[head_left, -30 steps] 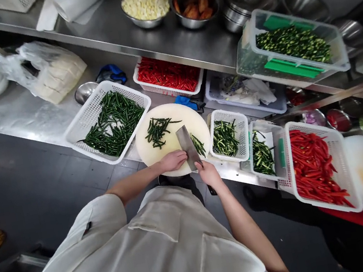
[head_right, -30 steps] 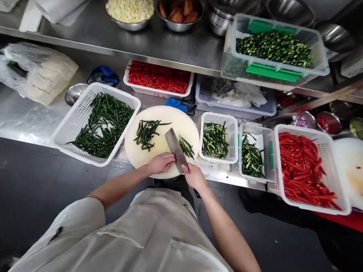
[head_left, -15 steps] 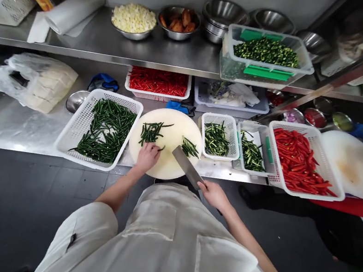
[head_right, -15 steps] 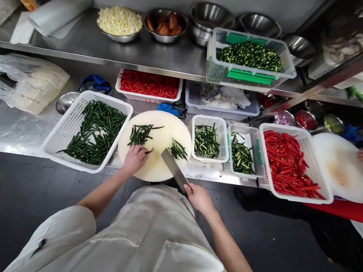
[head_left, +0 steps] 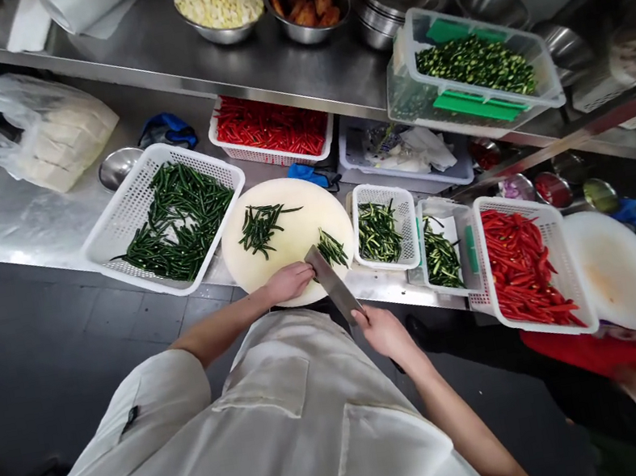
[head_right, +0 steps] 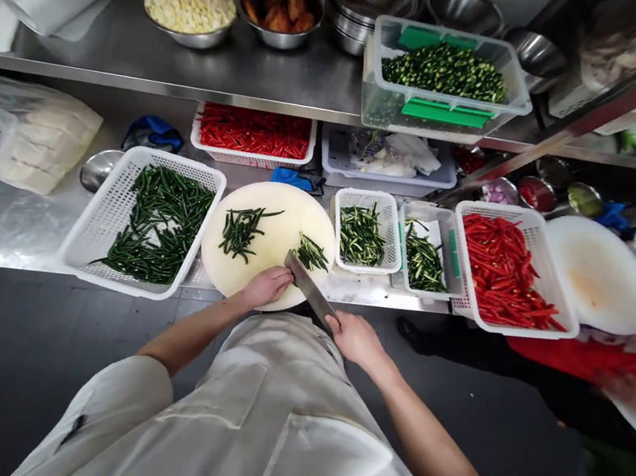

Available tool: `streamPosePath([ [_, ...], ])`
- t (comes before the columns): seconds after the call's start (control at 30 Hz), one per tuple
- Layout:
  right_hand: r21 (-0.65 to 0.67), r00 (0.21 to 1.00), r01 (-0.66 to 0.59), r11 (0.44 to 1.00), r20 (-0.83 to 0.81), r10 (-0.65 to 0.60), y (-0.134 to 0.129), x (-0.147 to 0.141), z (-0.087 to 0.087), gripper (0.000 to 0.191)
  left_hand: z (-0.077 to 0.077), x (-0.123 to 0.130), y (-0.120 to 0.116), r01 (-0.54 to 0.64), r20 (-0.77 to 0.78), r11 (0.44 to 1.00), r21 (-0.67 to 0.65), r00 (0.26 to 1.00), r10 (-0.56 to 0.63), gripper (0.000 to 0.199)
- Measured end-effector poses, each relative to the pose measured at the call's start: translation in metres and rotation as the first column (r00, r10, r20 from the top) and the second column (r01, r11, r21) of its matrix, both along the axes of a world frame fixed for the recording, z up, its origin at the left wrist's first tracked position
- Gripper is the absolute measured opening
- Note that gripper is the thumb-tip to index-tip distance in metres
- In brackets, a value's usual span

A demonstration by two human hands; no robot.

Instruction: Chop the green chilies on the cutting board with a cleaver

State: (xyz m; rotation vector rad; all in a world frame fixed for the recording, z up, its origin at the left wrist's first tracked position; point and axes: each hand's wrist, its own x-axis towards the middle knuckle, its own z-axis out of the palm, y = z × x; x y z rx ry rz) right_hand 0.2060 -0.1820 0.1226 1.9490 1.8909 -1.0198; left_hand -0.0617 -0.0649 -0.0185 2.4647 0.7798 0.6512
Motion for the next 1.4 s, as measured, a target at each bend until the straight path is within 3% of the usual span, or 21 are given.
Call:
streamPosePath([
  [0.23,0.132,0.988,0.120,0.984,-0.107,-0.107,0.028,-0.043,-0.036,0.036,0.000,-0.001,0.003,0.045,-0.009,0.999,-0.012,0.999,-0.045,0.028],
  [0.33,0.177,0.974,0.180,0.968,-0.167,-0.151,0.027,-0.040,-0.037,0.040,0.002,-0.005,0.013,0.044,-0.004,0.999,-0.011,0.999,-0.044,0.026],
  [0.43,0.225,0.975,0.213,0.951,-0.114,-0.192,0.015,-0.023,-0.028,0.043,0.004,-0.007,0.031,-0.042,-0.016,0.999,0.006,0.999,0.042,0.025],
  [0.53,0.182,0.984,0.177,0.967,-0.011,-0.178,0.004,-0.011,-0.019,0.043,0.004,-0.002,0.052,-0.077,-0.010,0.997,0.013,0.997,0.077,0.023],
  [0.67,0.108,0.987,0.147,0.983,0.048,-0.153,0.001,-0.013,-0.012,0.042,0.000,0.009,0.070,0.042,0.004,0.999,0.012,0.999,-0.042,0.022],
  [0.77,0.073,0.988,0.141,0.987,0.055,-0.146,0.003,-0.016,-0.010,0.042,-0.004,0.014,0.074,0.083,0.030,0.997,0.009,0.996,-0.083,0.021],
  [0.97,0.008,0.991,0.129,0.992,0.044,-0.129,0.012,-0.013,-0.012,0.039,-0.008,0.014,0.075,0.057,0.085,0.998,-0.031,0.995,-0.054,0.021],
  [1.17,0.034,0.987,0.159,0.987,-0.008,-0.159,0.033,-0.020,-0.020,0.031,-0.010,0.016,0.076,0.048,0.071,0.997,-0.062,0.997,-0.044,0.023],
  [1.4,-0.120,0.909,0.317,0.941,-0.244,-0.338,0.037,-0.010,-0.030,0.040,-0.010,0.014,0.074,0.033,0.074,0.998,-0.053,0.997,-0.029,0.023],
])
